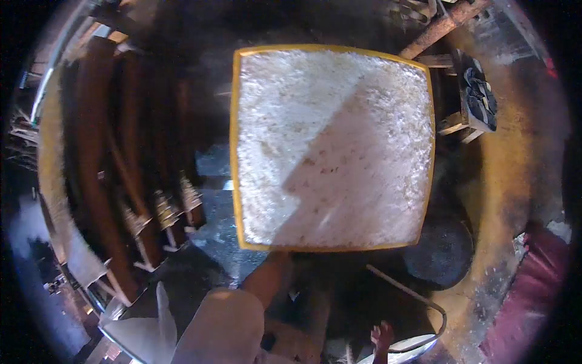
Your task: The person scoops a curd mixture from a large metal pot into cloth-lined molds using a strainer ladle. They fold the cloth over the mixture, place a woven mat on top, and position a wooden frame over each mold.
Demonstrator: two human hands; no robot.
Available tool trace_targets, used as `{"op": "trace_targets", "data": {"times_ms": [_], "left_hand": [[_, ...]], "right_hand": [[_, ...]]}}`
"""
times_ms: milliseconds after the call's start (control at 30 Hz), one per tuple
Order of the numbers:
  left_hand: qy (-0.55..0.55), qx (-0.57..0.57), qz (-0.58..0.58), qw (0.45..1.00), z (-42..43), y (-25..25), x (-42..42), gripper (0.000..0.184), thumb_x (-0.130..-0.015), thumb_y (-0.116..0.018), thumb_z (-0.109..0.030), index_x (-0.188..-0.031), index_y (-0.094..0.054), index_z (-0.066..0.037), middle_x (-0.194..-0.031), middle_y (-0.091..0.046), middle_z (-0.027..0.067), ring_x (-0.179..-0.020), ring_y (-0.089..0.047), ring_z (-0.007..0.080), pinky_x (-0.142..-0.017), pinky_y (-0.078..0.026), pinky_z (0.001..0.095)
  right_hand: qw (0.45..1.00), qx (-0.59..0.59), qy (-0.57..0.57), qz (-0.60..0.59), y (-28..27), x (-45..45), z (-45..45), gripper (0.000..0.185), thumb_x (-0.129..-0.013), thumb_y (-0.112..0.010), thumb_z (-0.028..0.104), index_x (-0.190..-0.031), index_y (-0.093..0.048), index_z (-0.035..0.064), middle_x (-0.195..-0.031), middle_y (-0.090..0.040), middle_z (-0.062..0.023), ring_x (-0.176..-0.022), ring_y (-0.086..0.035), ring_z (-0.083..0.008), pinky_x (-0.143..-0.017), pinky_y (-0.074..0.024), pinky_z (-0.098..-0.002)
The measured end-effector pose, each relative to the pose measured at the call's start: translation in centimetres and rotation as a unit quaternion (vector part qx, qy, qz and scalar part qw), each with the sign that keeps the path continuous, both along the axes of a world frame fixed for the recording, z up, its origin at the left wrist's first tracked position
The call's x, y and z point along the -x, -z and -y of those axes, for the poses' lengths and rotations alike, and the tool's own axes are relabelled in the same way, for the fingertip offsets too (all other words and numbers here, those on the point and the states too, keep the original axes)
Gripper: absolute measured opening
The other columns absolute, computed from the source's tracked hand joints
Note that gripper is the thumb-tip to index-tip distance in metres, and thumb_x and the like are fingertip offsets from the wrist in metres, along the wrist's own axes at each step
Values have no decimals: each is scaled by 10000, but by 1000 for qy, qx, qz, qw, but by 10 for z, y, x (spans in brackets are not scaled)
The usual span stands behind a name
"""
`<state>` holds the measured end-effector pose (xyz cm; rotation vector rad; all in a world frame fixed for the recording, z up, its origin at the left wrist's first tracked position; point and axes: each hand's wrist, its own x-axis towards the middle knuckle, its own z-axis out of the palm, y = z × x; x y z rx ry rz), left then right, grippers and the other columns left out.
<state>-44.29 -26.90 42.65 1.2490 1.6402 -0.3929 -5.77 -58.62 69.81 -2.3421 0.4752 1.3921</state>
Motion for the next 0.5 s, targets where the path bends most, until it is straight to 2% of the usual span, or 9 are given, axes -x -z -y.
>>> {"op": "trace_targets", "data": {"times_ms": [67, 133, 267, 400, 500], "left_hand": [[-72, -1, -9, 997, -11, 32, -11, 349, -802, -483, -314, -1003, -567, -41, -990, -595, 139, -921, -578, 290, -797, -457, 431], [-143, -10, -10, 990, -24, 59, -22, 356, -802, -481, -316, -1017, -559, -43, -1002, -591, 136, -931, -573, 288, -806, -453, 432], [-286, -32, 10, 958, -38, 94, -40, 371, -804, -478, -319, -1046, -544, -46, -1025, -583, 128, -951, -565, 284, -824, -444, 433], [-430, -72, 74, 897, -35, 80, -52, 387, -806, -474, -323, -1074, -528, -49, -1048, -576, 121, -971, -557, 279, -842, -435, 433], [-534, -101, 144, 827, -20, 25, -58, 401, -807, -472, -326, -1096, -517, -52, -1065, -570, 115, -987, -550, 276, -856, -429, 434]], "right_hand": [[992, -93, -70, 58, 33, 16, -105, 261, -820, -533, 250, -1047, -528, 120, -838, -572, -39, -670, -571, -156, -555, -485, -391], [970, -160, -171, 58, 84, 20, -160, 288, -812, -540, 282, -1036, -532, 101, -866, -574, -58, -687, -573, -182, -632, -492, -392], [956, -186, -228, -18, 169, 70, -230, 299, -814, -537, 274, -1054, -528, 95, -878, -579, -61, -709, -575, -194, -651, -493, -388], [953, -187, -203, -122, 221, 142, -245, 311, -816, -534, 267, -1071, -523, 90, -889, -584, -63, -731, -578, -205, -670, -495, -384], [950, -203, -152, -185, 246, 187, -247, 320, -818, -532, 262, -1084, -520, 86, -898, -587, -65, -748, -579, -214, -684, -496, -381]]}}
